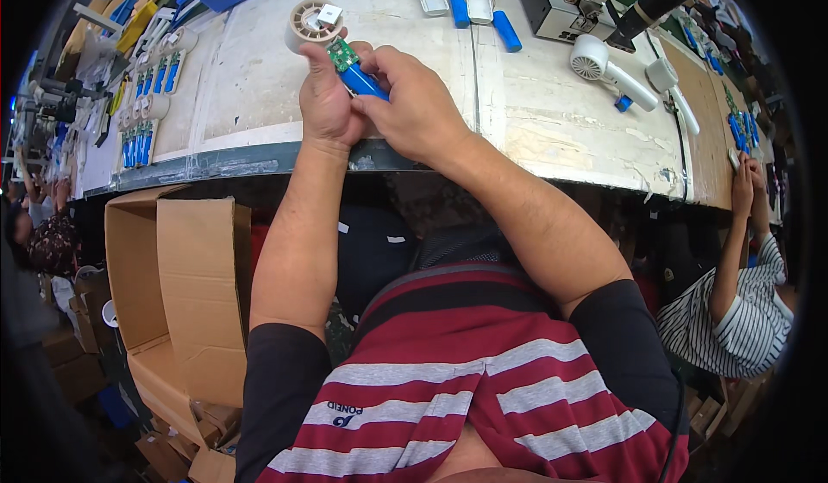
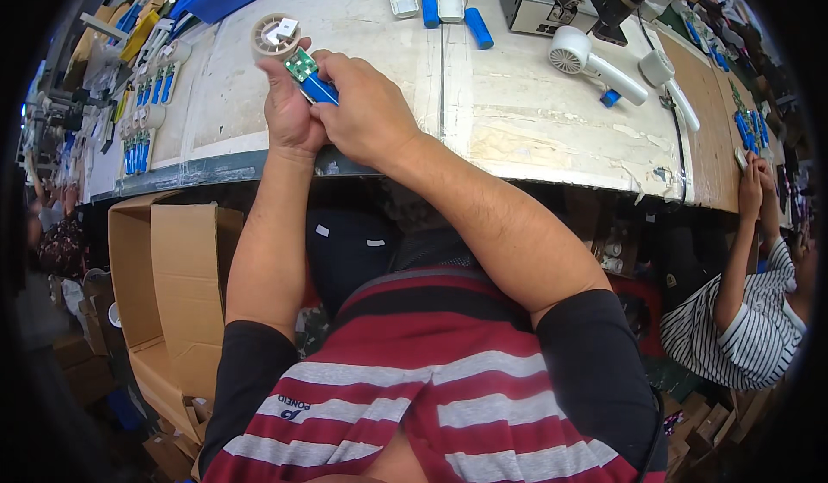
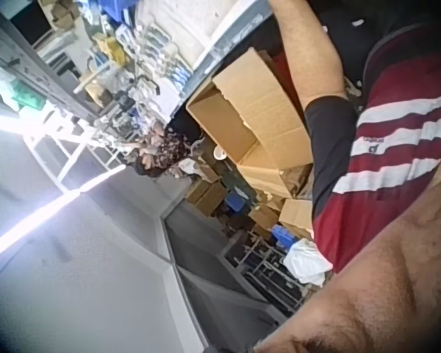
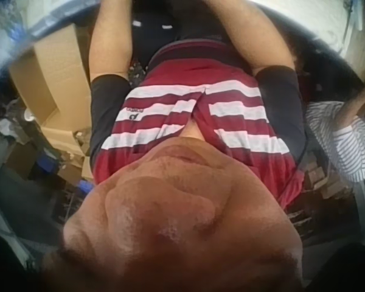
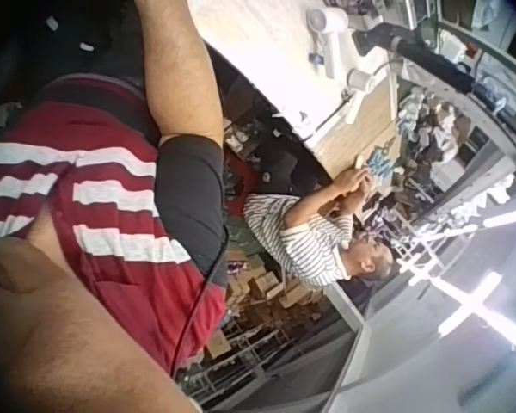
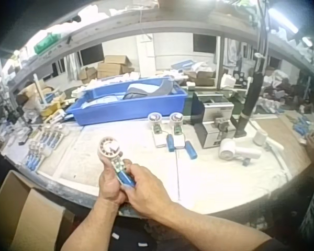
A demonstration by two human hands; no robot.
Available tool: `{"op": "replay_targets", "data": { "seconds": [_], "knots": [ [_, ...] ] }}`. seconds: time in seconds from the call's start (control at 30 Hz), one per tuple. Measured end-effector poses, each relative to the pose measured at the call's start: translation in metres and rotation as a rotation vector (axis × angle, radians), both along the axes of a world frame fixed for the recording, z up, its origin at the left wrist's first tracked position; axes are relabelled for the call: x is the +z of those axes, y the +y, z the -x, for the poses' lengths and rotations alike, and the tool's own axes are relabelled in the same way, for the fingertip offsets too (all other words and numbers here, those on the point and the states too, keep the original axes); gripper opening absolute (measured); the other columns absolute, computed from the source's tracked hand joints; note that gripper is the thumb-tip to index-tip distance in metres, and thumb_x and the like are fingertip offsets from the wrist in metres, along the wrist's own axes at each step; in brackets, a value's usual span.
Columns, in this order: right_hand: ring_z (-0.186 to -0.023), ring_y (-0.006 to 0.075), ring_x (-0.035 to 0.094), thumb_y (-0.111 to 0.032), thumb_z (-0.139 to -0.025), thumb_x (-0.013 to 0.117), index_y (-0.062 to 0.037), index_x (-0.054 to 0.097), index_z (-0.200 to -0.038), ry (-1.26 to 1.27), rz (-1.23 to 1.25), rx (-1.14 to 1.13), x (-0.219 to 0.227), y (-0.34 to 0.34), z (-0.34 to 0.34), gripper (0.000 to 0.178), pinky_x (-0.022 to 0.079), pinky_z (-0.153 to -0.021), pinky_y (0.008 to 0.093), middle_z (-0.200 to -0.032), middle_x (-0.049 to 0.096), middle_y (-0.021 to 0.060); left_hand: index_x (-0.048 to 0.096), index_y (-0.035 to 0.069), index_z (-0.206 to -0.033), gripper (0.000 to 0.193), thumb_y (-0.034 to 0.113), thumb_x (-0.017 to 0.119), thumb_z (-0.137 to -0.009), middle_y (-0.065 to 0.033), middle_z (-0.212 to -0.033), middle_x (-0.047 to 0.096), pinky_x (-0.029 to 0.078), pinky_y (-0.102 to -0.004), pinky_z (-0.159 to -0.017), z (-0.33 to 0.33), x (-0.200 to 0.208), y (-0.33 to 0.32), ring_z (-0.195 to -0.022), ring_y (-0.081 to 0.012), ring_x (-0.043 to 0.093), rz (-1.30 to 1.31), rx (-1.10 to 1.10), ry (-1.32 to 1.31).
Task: Assemble electronic components onto a plastic base and secure them using an electric screwdriver.
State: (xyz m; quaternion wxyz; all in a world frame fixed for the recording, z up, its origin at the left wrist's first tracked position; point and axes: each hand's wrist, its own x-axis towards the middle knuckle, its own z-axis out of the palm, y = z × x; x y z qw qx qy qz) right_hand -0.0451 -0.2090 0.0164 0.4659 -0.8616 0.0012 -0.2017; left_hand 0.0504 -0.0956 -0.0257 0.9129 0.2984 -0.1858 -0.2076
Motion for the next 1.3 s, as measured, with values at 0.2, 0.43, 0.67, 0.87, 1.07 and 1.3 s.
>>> {"op": "replay_targets", "data": {
  "seconds": [0.2, 0.43, 0.67, 0.87, 1.07, 1.3],
  "knots": [
    [-0.082, 0.0225, 0.062, -0.005, -0.086, 0.079, -0.0015, 0.07, -0.107, -0.085, -0.048, -0.032, -0.009, -0.005, 0.0, 0.023, 0.053, -0.077, 0.0344, -0.096, 0.068, 0.0105, 0.058, 0.005, -0.129, 0.026, 0.016, 0.068, -0.107, -0.0092, -0.103, 0.07, 0.058, -0.0281, -0.08, 0.006, 0.01, 0.001, -0.089, -0.0178, 0.068, -0.249, 0.026, 0.03],
    [-0.077, 0.0174, 0.059, -0.003, -0.088, 0.078, -0.0024, 0.075, -0.106, -0.254, 0.023, 0.096, -0.02, -0.026, 0.01, 0.018, 0.05, -0.072, 0.0293, -0.093, 0.068, 0.0061, 0.058, 0.001, -0.123, 0.021, -0.003, 0.062, -0.103, -0.0113, -0.106, 0.067, 0.057, -0.0292, -0.083, -0.013, -0.004, 0.007, -0.092, -0.0188, 0.066, 0.013, -0.147, 0.134],
    [-0.069, 0.0154, 0.057, -0.003, -0.089, 0.078, -0.0033, 0.079, -0.098, -0.282, 0.011, 0.036, -0.03, -0.029, 0.008, 0.009, 0.047, -0.067, 0.0272, -0.085, 0.07, 0.003, 0.059, 0.002, -0.117, 0.012, 0.006, 0.064, -0.107, -0.0106, -0.102, 0.064, 0.056, -0.0311, -0.081, -0.011, -0.006, 0.003, -0.09, -0.0188, 0.063, 0.067, -0.191, 0.143],
    [-0.067, 0.0158, 0.057, -0.002, -0.088, 0.078, -0.0026, 0.079, -0.093, -0.234, -0.138, 0.026, -0.027, -0.023, 0.007, 0.004, 0.047, -0.065, 0.0275, -0.084, 0.073, 0.0037, 0.058, 0.003, -0.114, 0.011, 0.011, 0.064, -0.108, -0.0106, -0.101, 0.063, 0.055, -0.0321, -0.078, -0.012, -0.006, 0.003, -0.089, -0.0186, 0.061, 0.1, -0.213, 0.158],
    [-0.069, 0.0166, 0.059, -0.001, -0.089, 0.076, -0.0027, 0.078, -0.096, -0.289, -0.065, 0.066, -0.028, -0.023, 0.0, 0.008, 0.049, -0.067, 0.0283, -0.089, 0.074, 0.0039, 0.059, 0.002, -0.113, 0.009, 0.009, 0.062, -0.109, -0.0114, -0.101, 0.062, 0.054, -0.0322, -0.075, -0.018, -0.012, 0.006, -0.087, -0.0187, 0.061, 0.14, -0.252, 0.232],
    [-0.072, 0.02, 0.063, 0.001, -0.088, 0.075, -0.0027, 0.077, -0.098, -0.347, 0.035, 0.066, -0.035, -0.024, -0.002, 0.011, 0.051, -0.07, 0.0302, -0.089, 0.074, 0.0043, 0.06, 0.0, -0.112, 0.007, 0.007, 0.061, -0.108, -0.0125, -0.101, 0.063, 0.055, -0.0326, -0.073, -0.014, -0.01, 0.004, -0.086, -0.0193, 0.062, 0.073, -0.219, 0.282]
  ]
}}
